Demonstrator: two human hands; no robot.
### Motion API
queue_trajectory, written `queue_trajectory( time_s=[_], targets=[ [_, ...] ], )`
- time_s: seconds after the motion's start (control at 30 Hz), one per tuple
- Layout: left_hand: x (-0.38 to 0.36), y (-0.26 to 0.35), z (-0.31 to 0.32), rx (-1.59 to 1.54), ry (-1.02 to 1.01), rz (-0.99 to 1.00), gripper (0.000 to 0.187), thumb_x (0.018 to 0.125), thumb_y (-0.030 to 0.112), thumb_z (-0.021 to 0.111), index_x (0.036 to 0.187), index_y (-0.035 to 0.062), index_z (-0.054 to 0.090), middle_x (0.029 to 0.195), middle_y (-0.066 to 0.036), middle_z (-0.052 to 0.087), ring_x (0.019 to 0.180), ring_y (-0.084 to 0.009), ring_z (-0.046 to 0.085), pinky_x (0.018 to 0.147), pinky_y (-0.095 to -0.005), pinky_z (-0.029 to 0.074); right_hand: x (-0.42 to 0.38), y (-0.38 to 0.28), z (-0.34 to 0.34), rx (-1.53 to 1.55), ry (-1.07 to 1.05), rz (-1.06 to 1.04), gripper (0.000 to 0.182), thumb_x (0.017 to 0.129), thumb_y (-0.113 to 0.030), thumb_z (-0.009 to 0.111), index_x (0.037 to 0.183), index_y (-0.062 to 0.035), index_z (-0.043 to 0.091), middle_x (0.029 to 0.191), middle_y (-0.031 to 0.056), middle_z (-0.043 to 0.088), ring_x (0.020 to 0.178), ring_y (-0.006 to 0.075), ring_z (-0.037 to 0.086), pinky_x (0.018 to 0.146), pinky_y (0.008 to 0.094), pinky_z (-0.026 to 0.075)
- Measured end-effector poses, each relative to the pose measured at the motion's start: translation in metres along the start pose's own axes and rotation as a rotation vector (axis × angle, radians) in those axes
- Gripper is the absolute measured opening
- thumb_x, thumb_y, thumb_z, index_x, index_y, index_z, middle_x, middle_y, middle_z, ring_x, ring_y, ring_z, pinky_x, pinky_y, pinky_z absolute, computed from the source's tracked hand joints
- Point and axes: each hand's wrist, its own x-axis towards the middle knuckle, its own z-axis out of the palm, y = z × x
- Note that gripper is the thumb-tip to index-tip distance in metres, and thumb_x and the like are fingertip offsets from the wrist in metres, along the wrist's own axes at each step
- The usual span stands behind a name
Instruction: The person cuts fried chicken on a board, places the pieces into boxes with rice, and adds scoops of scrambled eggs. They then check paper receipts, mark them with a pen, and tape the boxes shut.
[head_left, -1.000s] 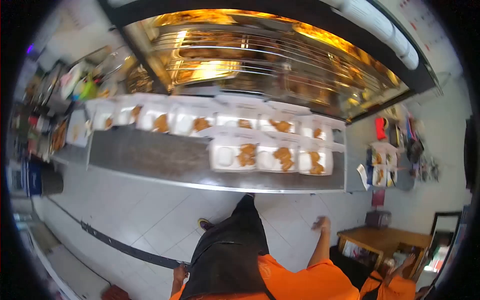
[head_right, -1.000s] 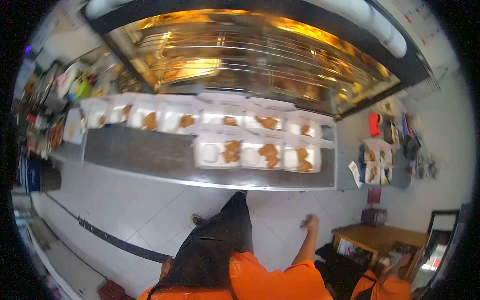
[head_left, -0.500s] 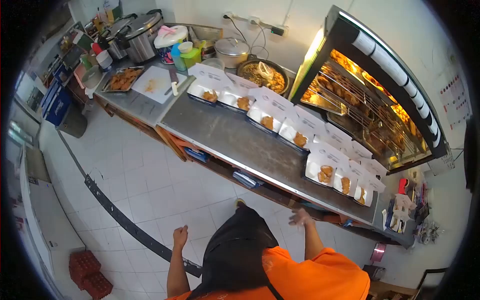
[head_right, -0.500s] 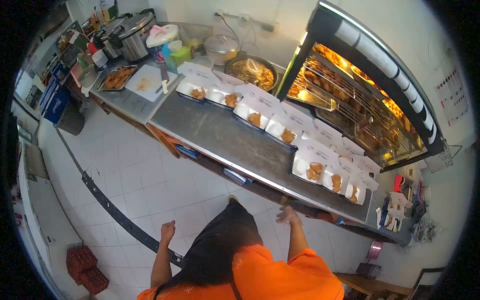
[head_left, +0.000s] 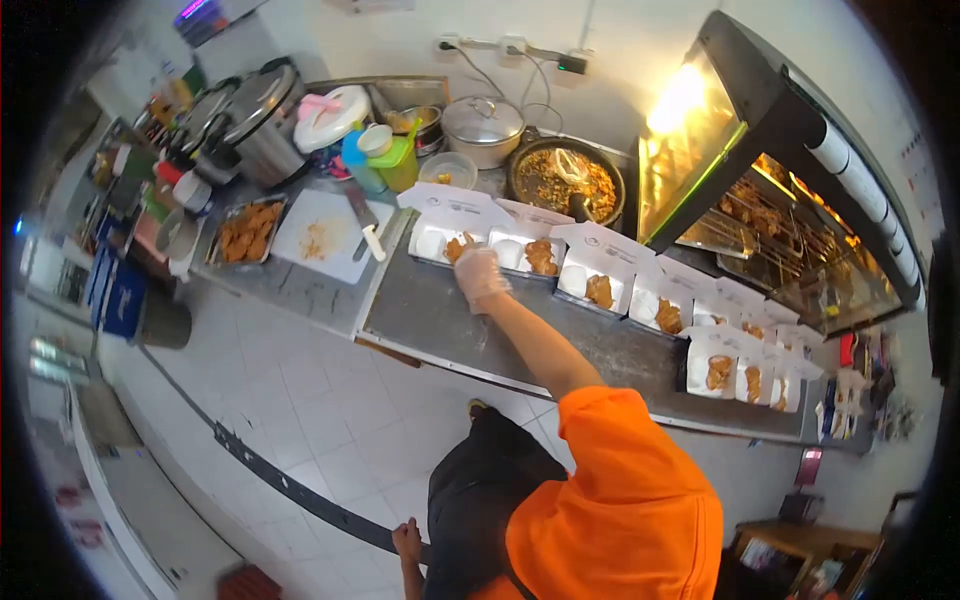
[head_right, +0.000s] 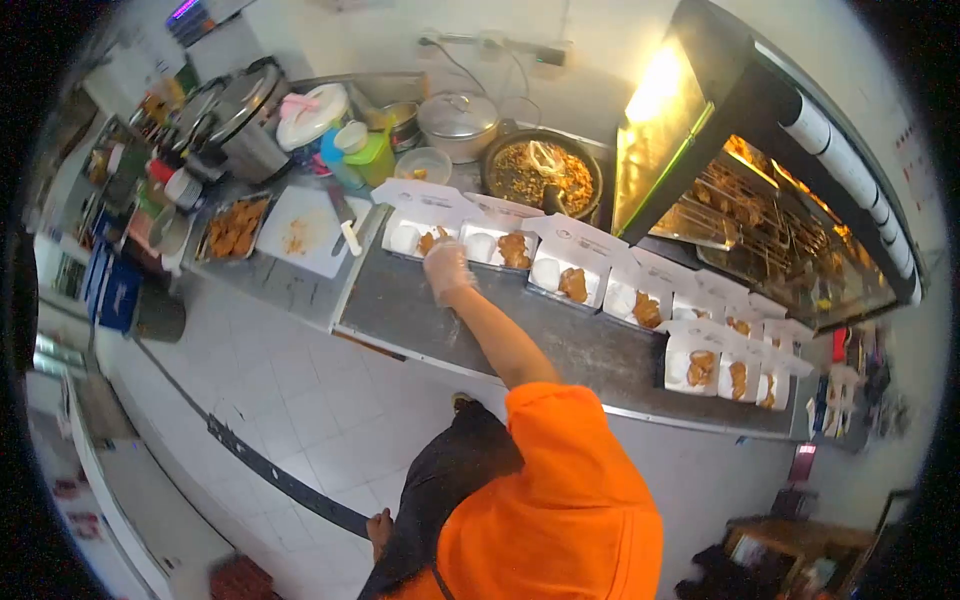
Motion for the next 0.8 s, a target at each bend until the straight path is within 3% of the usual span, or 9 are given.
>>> queue_trajectory(
  time_s=[0.07,0.13,0.2,0.27,0.37,0.5,0.57,0.7,0.8],
  targets=[
    [0.008,0.035,-0.032,0.090,0.001,0.129,0.051,0.097,0.029,0.063,0.056,0.0034,0.046,0.052,-0.002,0.048,0.049,-0.0126,0.048,0.049,-0.0344,0.040,0.017,-0.002,-0.002,-0.062,-0.145,-0.317,0.022,0.088,-0.015,0.057,0.091,-0.0064,0.077,0.083,0.0082,0.071,0.088,0.0304,0.069,0.106,0.0576,0.042],
    [0.037,0.063,-0.046,0.011,0.012,0.119,0.051,0.098,0.030,0.062,0.057,0.0051,0.044,0.052,-0.002,0.046,0.049,-0.0119,0.046,0.048,-0.0333,0.038,0.010,-0.022,-0.012,-0.124,-0.051,-0.176,0.022,0.086,-0.015,0.059,0.093,-0.0056,0.078,0.085,0.0099,0.071,0.089,0.0325,0.068,0.117,0.0566,0.030],
    [0.069,0.097,-0.063,-0.073,0.024,0.092,0.052,0.100,0.030,0.061,0.057,0.0069,0.043,0.052,-0.001,0.045,0.048,-0.0112,0.045,0.047,-0.0322,0.037,-0.009,-0.034,-0.038,-0.378,0.089,-0.125,0.024,0.086,-0.015,0.060,0.097,-0.0053,0.078,0.085,0.0097,0.072,0.090,0.0293,0.067,0.104,0.0503,0.045],
    [0.107,0.161,-0.065,-0.204,-0.037,0.173,0.050,0.102,0.029,0.059,0.058,0.0102,0.042,0.051,-0.001,0.042,0.048,-0.0106,0.043,0.047,-0.0308,0.036,-0.022,-0.063,-0.025,0.002,-0.112,-0.057,0.022,0.086,-0.015,0.060,0.094,-0.0038,0.078,0.084,0.0103,0.071,0.091,0.0274,0.067,0.083,0.0436,0.051],
    [0.182,0.263,-0.052,-0.175,-0.138,0.368,0.046,0.102,0.029,0.059,0.063,0.0089,0.044,0.059,-0.001,0.047,0.054,-0.0107,0.045,0.052,-0.0293,0.036,-0.064,-0.093,-0.007,0.018,-0.155,0.079,0.020,0.086,-0.015,0.061,0.093,-0.0035,0.076,0.081,0.0090,0.069,0.082,0.0253,0.067,0.069,0.0379,0.049],
    [0.275,0.383,0.026,-0.072,-0.201,0.685,0.037,0.104,0.032,0.055,0.103,-0.0041,0.060,0.102,-0.013,0.063,0.094,-0.0213,0.060,0.083,-0.0367,0.048,-0.126,-0.092,-0.013,0.023,-0.206,0.044,0.016,0.081,-0.014,0.065,0.086,-0.0028,0.075,0.075,0.0086,0.068,0.072,0.0240,0.067,0.064,0.0377,0.050],
    [0.239,0.446,0.077,0.082,-0.309,0.816,0.043,0.105,0.035,0.051,0.124,-0.0046,0.056,0.124,-0.021,0.060,0.115,-0.0298,0.058,0.099,-0.0422,0.044,-0.155,-0.069,-0.047,0.064,-0.174,0.107,0.014,0.080,-0.012,0.065,0.081,-0.0008,0.074,0.072,0.0099,0.068,0.070,0.0258,0.068,0.058,0.0397,0.051],
    [0.180,0.479,0.151,0.603,-0.686,1.029,0.034,0.104,0.027,0.049,0.109,-0.0038,0.062,0.109,-0.029,0.066,0.103,-0.0459,0.063,0.088,-0.0515,0.049,-0.218,-0.017,-0.061,0.234,-0.140,0.268,0.015,0.080,-0.012,0.061,0.082,0.0017,0.065,0.074,0.0187,0.065,0.068,0.0299,0.066,0.056,0.0426,0.055],
    [0.144,0.462,0.219,0.539,-0.756,1.260,0.019,0.096,0.018,0.058,0.096,-0.0011,0.062,0.089,-0.027,0.068,0.087,-0.0472,0.066,0.078,-0.0565,0.050,-0.276,0.045,-0.063,0.221,-0.188,0.306,0.017,0.084,-0.015,0.057,0.085,0.0011,0.062,0.084,0.0198,0.066,0.076,0.0338,0.066,0.064,0.0456,0.057]
  ],
)
